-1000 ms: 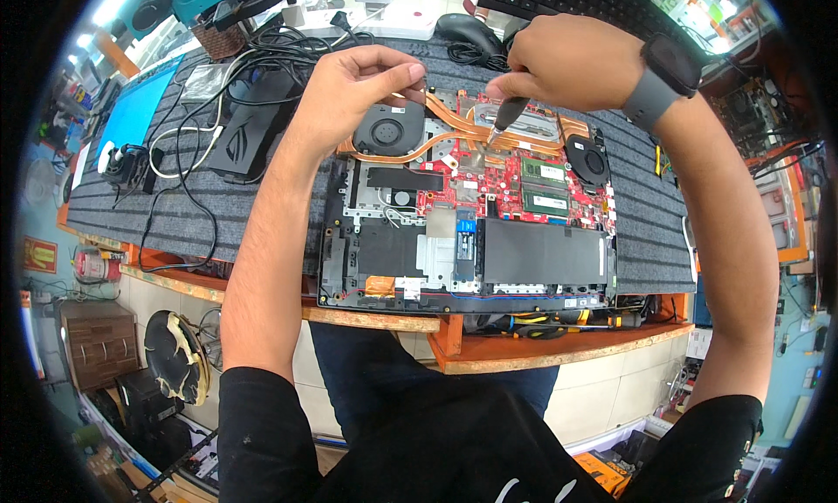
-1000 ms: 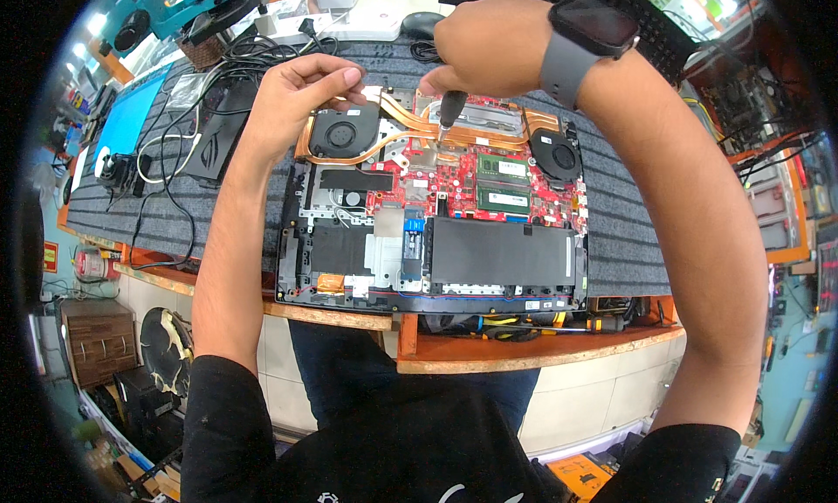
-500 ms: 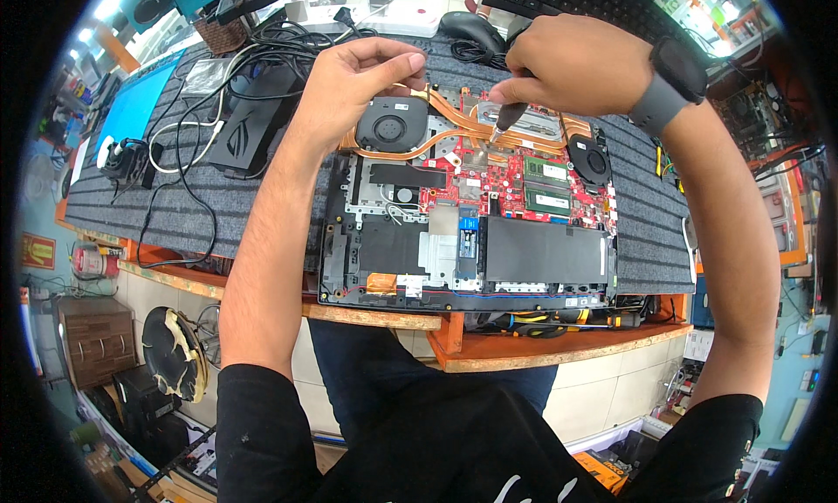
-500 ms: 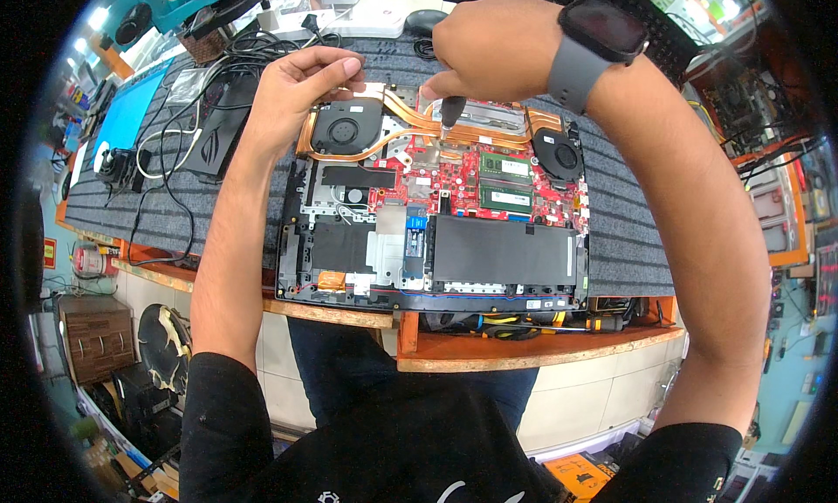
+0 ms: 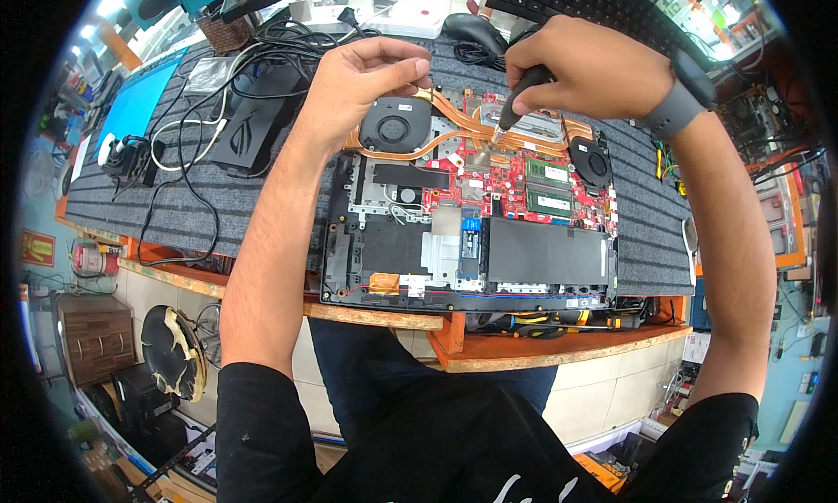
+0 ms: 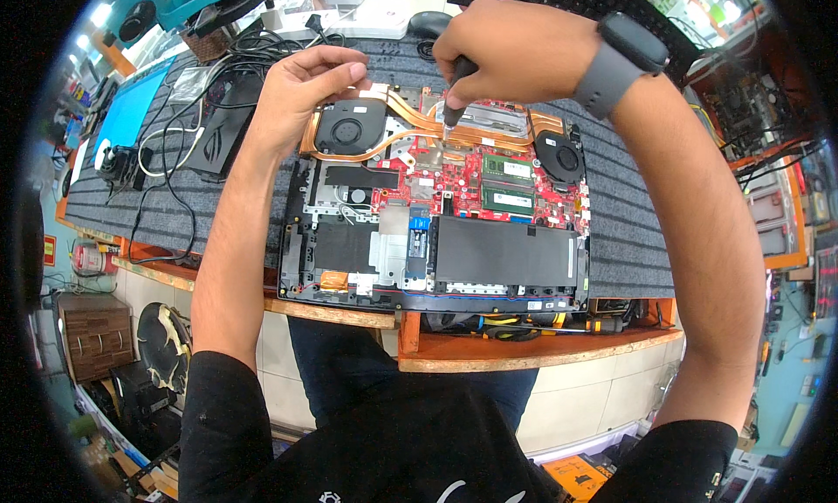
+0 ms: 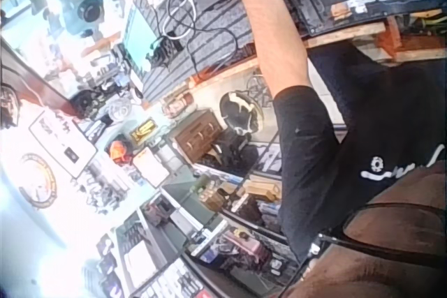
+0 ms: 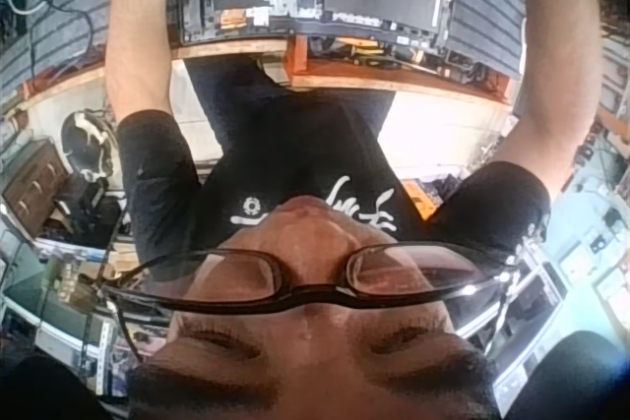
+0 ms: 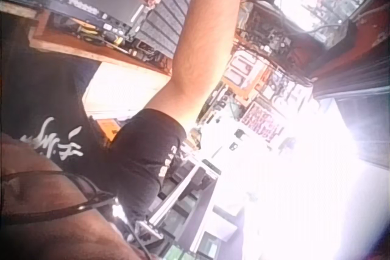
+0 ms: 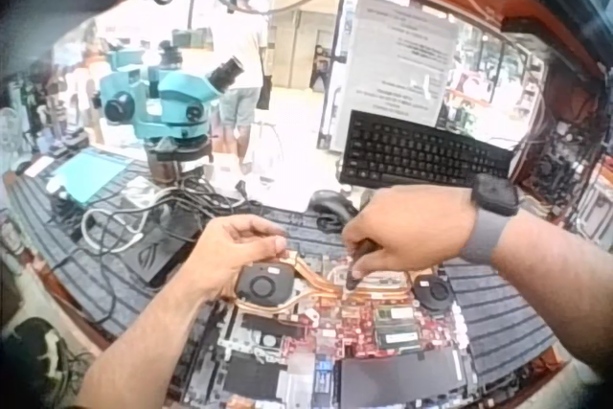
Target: The person aligns a copper heatsink onto the motherboard of a laptop and uses a screwdriver to tighten several screws into the assembly.
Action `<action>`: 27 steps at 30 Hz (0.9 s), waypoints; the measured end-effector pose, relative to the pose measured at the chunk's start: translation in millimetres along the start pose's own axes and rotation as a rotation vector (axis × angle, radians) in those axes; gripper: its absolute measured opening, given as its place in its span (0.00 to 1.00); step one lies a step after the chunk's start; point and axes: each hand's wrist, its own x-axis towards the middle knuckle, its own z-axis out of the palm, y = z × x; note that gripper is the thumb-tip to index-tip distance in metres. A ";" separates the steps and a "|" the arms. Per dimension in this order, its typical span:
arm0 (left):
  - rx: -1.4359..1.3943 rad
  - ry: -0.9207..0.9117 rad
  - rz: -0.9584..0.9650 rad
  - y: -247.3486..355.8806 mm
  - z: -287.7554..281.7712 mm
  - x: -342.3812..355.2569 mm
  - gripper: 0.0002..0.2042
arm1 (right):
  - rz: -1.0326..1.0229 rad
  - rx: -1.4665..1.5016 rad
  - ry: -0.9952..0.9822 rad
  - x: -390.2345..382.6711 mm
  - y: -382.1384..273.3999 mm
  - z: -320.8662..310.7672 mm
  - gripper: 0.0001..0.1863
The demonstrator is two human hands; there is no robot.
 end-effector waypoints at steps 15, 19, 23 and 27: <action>-0.264 -0.023 0.095 5.7 -1.6 0.1 0.12 | 0.402 0.874 0.492 -22.3 -12.4 -17.8 0.10; -0.254 -0.016 0.118 5.1 0.4 0.2 0.12 | 0.356 0.879 0.543 -22.1 -6.3 -11.6 0.10; -0.266 -0.011 0.106 5.9 -0.4 -0.7 0.12 | 0.389 0.865 0.507 -21.3 -14.0 -16.7 0.10; -0.309 0.000 0.110 4.4 -0.6 0.1 0.13 | 0.276 0.881 0.597 -20.2 -11.8 -7.5 0.12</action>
